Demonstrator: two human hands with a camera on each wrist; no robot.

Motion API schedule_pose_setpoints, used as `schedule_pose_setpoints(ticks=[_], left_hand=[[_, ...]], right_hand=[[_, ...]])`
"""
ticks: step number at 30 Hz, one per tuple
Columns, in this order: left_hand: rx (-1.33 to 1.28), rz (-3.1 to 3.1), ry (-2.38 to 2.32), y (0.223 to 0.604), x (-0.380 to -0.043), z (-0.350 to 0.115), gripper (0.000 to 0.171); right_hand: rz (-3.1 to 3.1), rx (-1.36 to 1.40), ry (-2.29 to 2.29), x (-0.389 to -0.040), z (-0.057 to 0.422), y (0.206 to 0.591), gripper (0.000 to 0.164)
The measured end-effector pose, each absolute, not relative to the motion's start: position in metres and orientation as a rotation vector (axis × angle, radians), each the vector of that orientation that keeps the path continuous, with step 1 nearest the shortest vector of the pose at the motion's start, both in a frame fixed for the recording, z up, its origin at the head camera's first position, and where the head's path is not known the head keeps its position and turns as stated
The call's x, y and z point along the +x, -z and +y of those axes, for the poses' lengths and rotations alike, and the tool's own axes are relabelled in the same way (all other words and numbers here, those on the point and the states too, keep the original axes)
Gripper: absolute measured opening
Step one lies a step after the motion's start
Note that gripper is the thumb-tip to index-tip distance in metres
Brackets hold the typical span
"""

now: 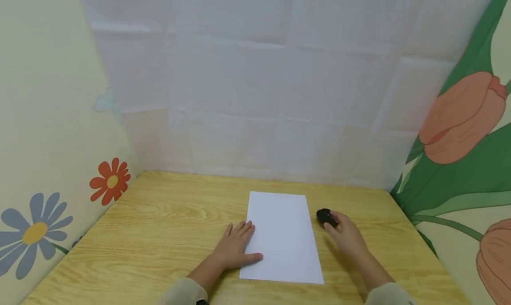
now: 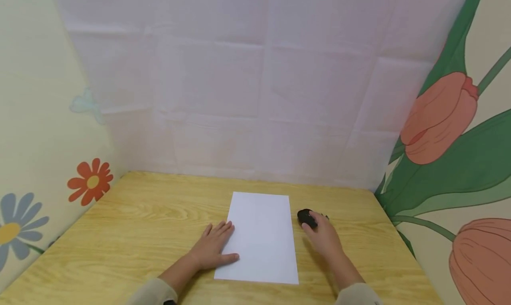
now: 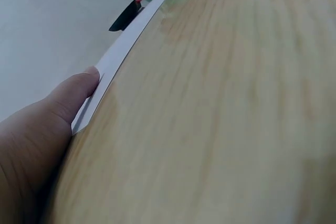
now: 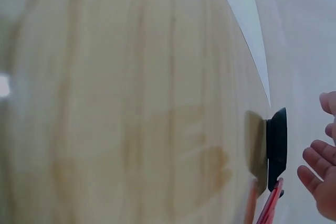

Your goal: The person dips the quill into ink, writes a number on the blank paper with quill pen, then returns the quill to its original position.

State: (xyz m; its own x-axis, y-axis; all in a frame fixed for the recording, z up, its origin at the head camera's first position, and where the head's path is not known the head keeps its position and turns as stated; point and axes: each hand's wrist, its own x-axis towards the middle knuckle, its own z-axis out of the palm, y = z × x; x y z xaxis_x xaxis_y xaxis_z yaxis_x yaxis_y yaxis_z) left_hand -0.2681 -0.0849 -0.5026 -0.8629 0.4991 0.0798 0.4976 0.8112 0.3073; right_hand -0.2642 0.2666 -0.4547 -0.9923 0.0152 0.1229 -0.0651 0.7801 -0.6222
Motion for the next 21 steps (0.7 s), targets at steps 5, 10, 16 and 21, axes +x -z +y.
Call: schedule_pose_setpoints(ticks=[5, 10, 16, 21], left_hand=[[0.825, 2.982, -0.521, 0.501, -0.267, -0.085, 0.094], [0.814, 2.979, -0.524, 0.499, -0.267, -0.086, 0.094], [0.794, 2.965, -0.511, 0.496, -0.265, -0.086, 0.094], [0.796, 2.958, -0.520, 0.495, -0.264, -0.084, 0.094]], right_hand=[[-2.835, 0.019, -0.974, -0.264, 0.276, 0.457, 0.054], [-2.811, -0.007, -0.958, -0.265, 0.287, 0.460, 0.052], [-2.806, -0.087, -1.014, -0.268, 0.299, 0.466, 0.050], [-2.826, -0.145, -1.007, -0.270, 0.309, 0.468, 0.054]])
